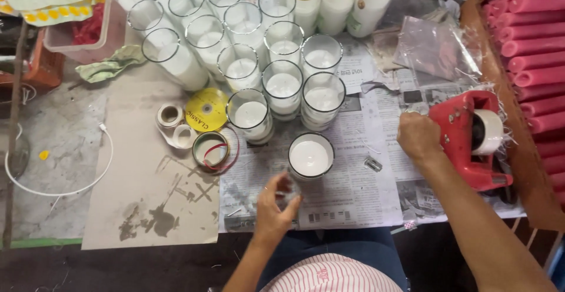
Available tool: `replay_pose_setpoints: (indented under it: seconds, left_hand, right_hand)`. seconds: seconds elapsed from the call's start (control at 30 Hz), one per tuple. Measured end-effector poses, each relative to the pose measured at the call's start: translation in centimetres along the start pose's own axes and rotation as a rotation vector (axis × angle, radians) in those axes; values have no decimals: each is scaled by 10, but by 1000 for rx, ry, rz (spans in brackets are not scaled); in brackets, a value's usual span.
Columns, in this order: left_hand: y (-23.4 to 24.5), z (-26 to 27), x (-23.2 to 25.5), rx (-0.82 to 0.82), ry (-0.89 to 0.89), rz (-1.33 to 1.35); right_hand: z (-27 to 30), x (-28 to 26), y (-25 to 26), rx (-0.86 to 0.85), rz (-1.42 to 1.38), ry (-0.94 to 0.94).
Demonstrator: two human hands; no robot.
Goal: Applying gold decorative labels to the rims of glass candle jars at a workbench.
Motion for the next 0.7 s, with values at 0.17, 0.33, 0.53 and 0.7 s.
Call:
replay_pose_setpoints:
  seconds: [0.17, 0.33, 0.53, 0.7]
  left_hand:
    - [-53, 24, -2, -202, 203, 288]
    - [-93, 21, 8, -411, 291, 773]
    - [-86, 15, -23, -126, 400, 842]
    - [-78, 16, -10, -234, 433, 676]
  right_hand:
    - [91, -44, 192, 376, -409, 96]
    - [168, -97, 228, 516, -563, 285]
    - [167, -92, 221, 406, -900, 348]
    - [140, -73, 170, -508, -1254, -44]
Point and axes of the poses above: each hand's wrist, its own z-axis away from the middle knuckle, its own y-axis out of the back of the hand, x = y × z, the point moved 3 cm from there along -z, towards the middle knuckle, and after that the axes turned 13 degrees about z, right-handed, at the moved point
